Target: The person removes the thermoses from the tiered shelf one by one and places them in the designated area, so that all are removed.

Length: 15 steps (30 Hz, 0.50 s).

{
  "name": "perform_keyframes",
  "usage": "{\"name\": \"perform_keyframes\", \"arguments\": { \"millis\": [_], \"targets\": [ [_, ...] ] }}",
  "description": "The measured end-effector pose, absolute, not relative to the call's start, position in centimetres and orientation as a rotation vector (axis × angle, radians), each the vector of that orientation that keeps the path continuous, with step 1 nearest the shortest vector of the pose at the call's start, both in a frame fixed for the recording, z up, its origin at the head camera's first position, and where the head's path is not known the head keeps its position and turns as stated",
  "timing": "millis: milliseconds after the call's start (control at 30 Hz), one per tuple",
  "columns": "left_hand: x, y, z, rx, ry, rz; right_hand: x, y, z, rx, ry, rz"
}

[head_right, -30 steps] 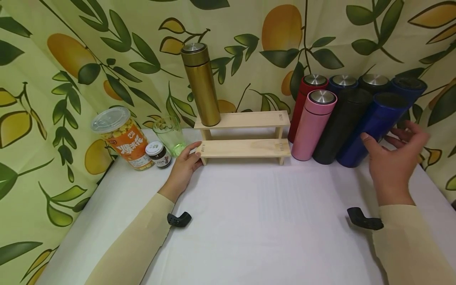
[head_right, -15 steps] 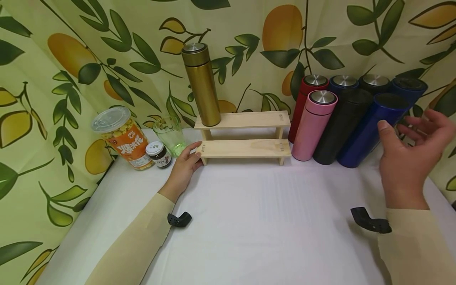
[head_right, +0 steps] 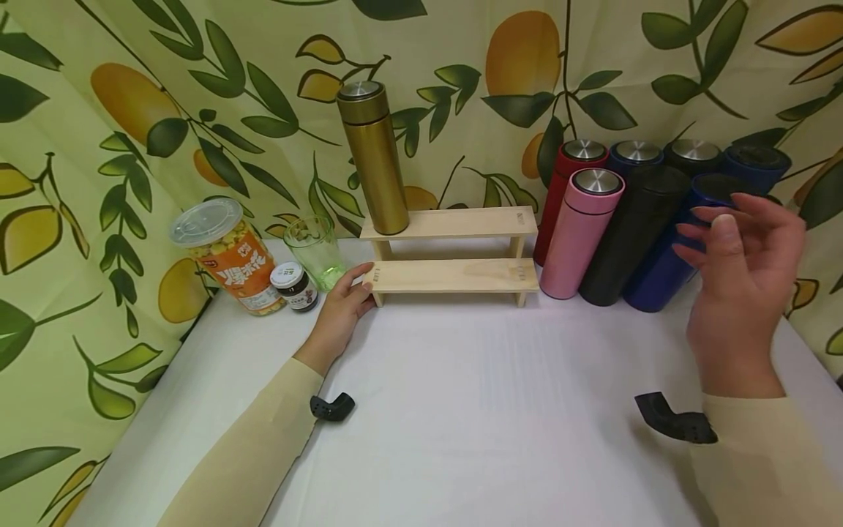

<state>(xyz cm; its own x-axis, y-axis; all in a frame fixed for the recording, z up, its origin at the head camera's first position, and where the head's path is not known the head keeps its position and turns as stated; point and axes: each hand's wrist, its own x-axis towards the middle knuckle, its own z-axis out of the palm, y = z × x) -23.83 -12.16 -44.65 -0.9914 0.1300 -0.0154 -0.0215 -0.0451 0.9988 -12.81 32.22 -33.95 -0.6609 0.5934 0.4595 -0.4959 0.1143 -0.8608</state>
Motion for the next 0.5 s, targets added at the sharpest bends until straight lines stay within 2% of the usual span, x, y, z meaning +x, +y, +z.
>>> {"name": "perform_keyframes", "arguments": {
  "millis": [200,500],
  "targets": [
    [-23.9,-12.1,-44.7,0.118,2.096,2.202,-13.0,30.4,-34.6,0.206,-1.472,1.84],
    [-23.8,-12.1,-44.7,0.109,2.11,2.187,-13.1,27.4,-35.3,0.345,-1.569,1.942]
  ]
}}
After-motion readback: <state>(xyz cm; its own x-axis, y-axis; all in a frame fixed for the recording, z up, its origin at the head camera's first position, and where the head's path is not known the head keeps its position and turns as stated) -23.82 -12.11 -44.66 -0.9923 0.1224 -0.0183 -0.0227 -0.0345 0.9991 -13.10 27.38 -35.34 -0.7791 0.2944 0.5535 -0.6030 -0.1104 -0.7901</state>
